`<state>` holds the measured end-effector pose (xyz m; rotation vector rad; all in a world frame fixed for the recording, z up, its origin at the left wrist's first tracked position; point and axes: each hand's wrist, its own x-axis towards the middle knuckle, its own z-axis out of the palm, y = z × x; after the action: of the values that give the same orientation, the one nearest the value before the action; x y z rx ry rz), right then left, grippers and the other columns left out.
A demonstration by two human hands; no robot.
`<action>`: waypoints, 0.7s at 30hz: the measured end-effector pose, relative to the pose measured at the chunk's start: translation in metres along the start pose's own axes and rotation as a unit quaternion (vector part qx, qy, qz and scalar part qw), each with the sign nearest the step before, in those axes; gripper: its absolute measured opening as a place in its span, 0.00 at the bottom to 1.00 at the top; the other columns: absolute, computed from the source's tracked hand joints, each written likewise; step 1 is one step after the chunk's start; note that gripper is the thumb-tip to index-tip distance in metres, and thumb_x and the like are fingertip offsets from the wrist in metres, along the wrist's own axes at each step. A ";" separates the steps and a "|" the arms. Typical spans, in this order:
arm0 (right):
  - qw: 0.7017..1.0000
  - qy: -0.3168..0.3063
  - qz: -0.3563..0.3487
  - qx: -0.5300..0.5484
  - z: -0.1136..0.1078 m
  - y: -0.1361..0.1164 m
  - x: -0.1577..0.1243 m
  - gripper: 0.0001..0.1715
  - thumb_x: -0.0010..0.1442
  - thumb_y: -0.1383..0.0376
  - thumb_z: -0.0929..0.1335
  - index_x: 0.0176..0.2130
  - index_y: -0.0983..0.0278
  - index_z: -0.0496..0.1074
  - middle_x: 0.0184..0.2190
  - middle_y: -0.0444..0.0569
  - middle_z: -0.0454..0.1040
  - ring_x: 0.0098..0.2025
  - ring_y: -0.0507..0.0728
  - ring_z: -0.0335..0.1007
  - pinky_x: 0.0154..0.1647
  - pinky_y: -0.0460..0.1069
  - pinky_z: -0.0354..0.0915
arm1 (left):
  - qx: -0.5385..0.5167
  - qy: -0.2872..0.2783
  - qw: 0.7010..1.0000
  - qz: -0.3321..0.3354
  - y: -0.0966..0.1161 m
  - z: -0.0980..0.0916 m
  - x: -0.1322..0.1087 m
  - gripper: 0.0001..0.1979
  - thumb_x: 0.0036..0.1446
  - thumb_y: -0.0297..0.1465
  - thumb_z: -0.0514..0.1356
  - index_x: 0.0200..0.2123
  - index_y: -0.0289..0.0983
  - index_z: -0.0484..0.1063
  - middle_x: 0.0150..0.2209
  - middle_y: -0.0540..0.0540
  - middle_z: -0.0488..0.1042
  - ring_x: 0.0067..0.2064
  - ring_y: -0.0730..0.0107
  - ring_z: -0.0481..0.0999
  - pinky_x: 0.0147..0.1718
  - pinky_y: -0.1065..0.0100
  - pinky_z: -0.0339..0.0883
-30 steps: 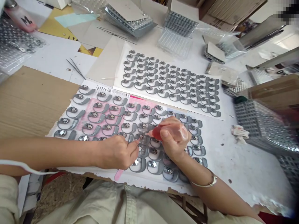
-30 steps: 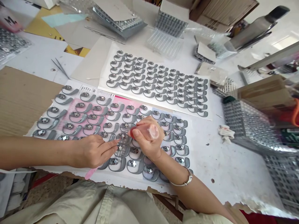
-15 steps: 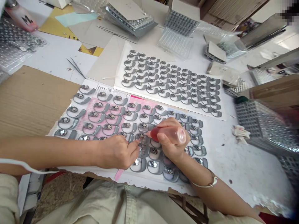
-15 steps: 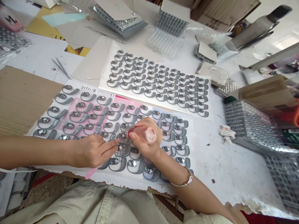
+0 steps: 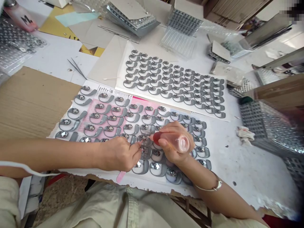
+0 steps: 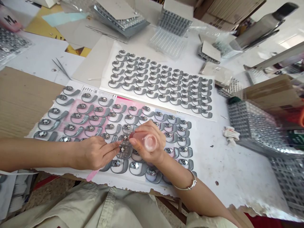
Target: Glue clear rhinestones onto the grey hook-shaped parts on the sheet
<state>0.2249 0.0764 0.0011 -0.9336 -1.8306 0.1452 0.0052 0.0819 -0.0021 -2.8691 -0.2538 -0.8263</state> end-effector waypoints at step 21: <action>0.999 -0.018 -0.049 -0.007 -0.003 -0.008 0.007 0.07 0.56 0.65 0.70 0.37 0.63 0.70 0.24 0.48 0.72 0.23 0.56 0.67 0.20 0.51 0.63 | -0.015 -0.026 1.000 0.008 -0.003 -0.006 0.001 0.08 0.56 0.19 0.54 0.31 0.29 0.73 0.33 0.35 0.79 0.19 0.71 0.71 0.12 0.70 0.66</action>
<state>0.2221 0.0739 0.0115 -0.8539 -1.9078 0.0897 0.0024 0.0843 0.0038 -2.9202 -0.2251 -0.7603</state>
